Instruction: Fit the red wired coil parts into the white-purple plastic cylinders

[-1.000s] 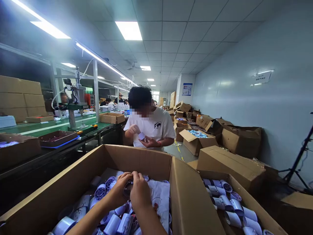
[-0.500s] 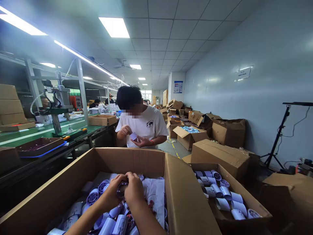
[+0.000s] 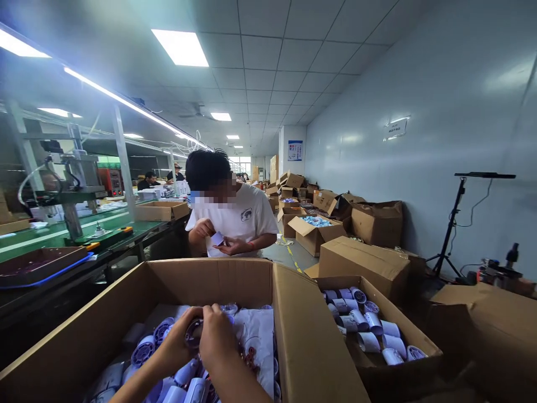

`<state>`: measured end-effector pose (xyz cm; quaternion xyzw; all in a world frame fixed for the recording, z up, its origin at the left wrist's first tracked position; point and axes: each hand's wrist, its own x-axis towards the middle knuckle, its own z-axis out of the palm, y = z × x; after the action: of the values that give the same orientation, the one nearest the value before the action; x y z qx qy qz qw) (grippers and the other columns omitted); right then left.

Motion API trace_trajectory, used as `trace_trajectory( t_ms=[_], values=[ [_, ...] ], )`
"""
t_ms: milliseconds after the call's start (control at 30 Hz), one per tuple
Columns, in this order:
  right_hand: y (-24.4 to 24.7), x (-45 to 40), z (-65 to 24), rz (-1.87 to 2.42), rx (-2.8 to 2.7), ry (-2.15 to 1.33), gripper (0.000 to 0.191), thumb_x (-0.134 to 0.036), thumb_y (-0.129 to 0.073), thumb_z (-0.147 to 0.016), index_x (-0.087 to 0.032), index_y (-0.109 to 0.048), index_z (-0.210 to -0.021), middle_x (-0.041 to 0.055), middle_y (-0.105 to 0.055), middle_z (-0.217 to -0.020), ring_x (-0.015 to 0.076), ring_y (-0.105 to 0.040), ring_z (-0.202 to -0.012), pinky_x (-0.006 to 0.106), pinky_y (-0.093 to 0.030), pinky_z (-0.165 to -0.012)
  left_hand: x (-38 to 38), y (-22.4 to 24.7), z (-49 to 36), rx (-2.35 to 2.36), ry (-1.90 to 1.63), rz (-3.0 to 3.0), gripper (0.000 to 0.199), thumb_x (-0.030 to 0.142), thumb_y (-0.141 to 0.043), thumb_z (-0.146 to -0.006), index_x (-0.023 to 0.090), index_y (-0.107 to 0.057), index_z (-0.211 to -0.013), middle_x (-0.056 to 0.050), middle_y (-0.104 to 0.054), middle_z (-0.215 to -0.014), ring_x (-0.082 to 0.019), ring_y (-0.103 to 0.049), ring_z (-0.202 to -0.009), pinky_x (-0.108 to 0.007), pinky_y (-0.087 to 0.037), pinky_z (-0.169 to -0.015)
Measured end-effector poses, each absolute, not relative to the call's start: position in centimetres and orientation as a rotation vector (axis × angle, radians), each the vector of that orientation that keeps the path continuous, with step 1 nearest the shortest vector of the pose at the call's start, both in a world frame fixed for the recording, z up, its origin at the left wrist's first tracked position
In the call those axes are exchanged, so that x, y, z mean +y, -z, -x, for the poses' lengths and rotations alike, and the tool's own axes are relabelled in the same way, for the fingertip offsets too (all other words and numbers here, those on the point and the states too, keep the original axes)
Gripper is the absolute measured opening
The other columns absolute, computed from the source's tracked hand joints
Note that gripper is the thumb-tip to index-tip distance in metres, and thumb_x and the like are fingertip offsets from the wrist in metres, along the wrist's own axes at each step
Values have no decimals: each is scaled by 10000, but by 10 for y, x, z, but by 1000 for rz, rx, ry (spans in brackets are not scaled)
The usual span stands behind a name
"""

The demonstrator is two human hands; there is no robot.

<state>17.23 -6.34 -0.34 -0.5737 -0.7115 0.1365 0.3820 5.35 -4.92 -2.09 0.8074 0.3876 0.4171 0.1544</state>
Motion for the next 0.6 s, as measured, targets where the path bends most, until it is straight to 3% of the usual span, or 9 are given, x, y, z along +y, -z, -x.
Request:
trace_trajectory(
  t_ms=[367,500,600],
  values=[
    [2,-61,-172,1630,-1777,-404,383,40,-356,-788,-156,-672,-879,127,-695,-928,217,-652,-877,281,-441,-706,-50,21,-57,1087,-1115,-2356,363,79,-513,-612,210,-594,-940,-55,-610,-910,-222,-565,-887,-345,-501,-789],
    [4,-55,-178,1431,-1709,-565,353,8,-531,-678,-182,-677,-937,88,-697,-976,210,-642,-930,281,-459,-781,-44,23,-57,1116,-1244,-2284,342,92,-529,-575,202,-579,-895,-48,-629,-882,-222,-594,-847,-340,-510,-743],
    [10,-50,-182,1246,-1608,-814,441,-37,-616,-588,-188,-659,-999,51,-702,-983,201,-642,-920,277,-474,-792,-40,25,-58,1104,-1317,-2252,410,75,-521,-523,205,-568,-908,-36,-644,-882,-213,-613,-811,-329,-513,-716]
  ],
)
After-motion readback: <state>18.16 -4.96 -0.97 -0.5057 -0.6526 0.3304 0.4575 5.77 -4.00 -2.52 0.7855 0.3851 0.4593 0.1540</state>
